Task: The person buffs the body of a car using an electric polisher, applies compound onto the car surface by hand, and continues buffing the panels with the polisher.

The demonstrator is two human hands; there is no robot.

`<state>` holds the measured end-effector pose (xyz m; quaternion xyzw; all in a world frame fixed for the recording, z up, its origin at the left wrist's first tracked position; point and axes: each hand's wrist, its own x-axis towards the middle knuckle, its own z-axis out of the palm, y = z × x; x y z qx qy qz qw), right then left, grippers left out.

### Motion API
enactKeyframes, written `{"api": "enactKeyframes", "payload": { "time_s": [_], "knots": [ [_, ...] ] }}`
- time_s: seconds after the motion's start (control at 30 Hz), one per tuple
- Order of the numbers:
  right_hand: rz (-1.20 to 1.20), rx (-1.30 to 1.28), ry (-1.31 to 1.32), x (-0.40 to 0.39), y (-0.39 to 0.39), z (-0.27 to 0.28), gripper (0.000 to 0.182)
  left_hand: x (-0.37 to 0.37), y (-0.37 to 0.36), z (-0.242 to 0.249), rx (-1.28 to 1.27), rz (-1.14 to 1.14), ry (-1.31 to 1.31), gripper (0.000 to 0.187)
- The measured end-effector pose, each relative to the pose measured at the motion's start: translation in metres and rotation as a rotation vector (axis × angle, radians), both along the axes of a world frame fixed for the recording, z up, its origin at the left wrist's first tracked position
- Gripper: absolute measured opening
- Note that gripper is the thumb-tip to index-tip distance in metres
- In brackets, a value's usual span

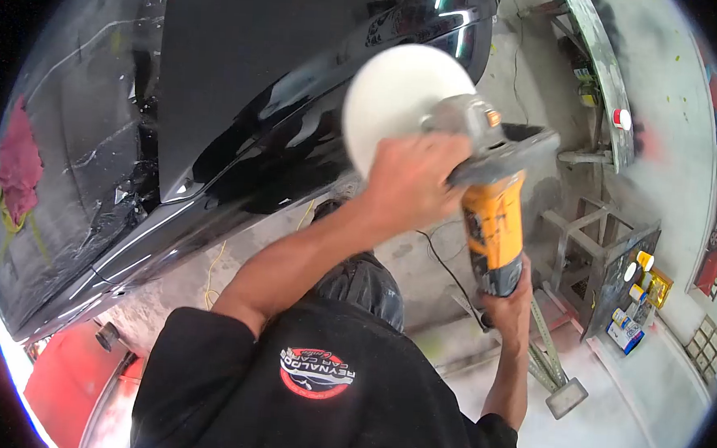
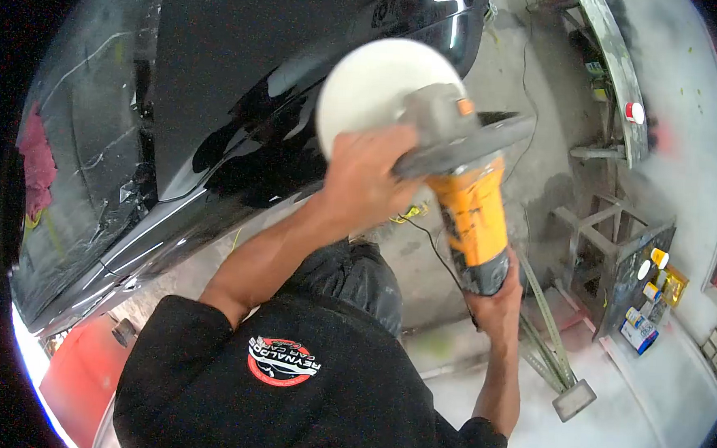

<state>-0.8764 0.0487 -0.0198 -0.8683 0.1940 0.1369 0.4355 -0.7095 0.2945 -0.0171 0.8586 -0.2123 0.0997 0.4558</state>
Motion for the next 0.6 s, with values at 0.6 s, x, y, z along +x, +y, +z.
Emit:
{"api": "enactKeyframes", "payload": {
  "time_s": [0.6],
  "knots": [
    [0.099, 0.337, 0.184, -0.084, 0.076, -0.069, 0.097, -0.120, 0.105, 0.017, 0.251, 0.032, -0.102, 0.018]
  ]
}}
